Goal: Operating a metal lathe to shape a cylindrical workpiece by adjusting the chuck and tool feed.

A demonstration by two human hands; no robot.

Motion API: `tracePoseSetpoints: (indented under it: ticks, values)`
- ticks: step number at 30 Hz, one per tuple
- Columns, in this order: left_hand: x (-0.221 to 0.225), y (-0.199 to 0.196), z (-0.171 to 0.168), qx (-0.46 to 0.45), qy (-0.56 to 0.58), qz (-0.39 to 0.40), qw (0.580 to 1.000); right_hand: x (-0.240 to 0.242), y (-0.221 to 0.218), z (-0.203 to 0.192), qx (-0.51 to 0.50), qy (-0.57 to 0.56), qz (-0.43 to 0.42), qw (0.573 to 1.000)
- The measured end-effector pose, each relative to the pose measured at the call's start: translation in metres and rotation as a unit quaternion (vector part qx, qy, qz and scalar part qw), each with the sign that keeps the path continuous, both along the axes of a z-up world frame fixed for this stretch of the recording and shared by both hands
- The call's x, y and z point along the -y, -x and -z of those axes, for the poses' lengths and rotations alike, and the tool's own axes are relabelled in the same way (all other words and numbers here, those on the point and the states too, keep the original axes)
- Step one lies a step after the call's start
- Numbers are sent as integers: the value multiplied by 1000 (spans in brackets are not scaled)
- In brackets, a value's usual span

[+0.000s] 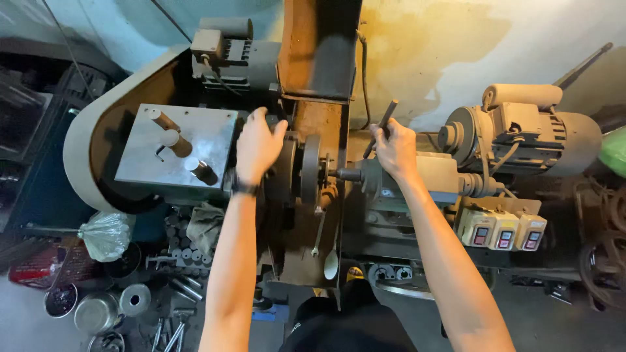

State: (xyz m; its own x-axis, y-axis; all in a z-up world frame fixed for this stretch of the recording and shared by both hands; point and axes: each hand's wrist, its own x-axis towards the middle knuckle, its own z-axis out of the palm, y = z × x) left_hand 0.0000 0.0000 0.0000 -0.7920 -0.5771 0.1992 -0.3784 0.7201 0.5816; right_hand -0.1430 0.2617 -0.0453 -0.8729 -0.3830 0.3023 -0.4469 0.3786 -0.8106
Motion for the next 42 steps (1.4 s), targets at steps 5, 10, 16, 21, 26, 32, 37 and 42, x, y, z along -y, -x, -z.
tracePoseSetpoints:
  ticks: [5,10,16,21,26,32,37,42]
  values:
    - [-24,-40,22,-29,-14,-58,998,-3,-1,-4,-9,-11,7,1000]
    - [-71,-113,98,-328,1,-55,943,0,0,-3,-44,-14,-1,999]
    - [-89,-145,140,-217,-154,-135,955,5,-1,-1,-16,-40,18,999]
    - [-32,-52,8,-250,59,-1,967,1,4,10,-64,-31,8,997]
    - [-16,-24,-1,-2,-61,-68,996,-2,-1,-1,-3,-26,18,999]
    - [-72,-105,73,-322,-52,-81,942,-8,10,16,-45,-36,12,998]
    - [-98,-194,156,-210,-171,-169,948,-15,3,25,-131,-94,6,987]
    - [-96,-328,174,-58,-119,-231,964,-31,-70,-16,38,347,13,937]
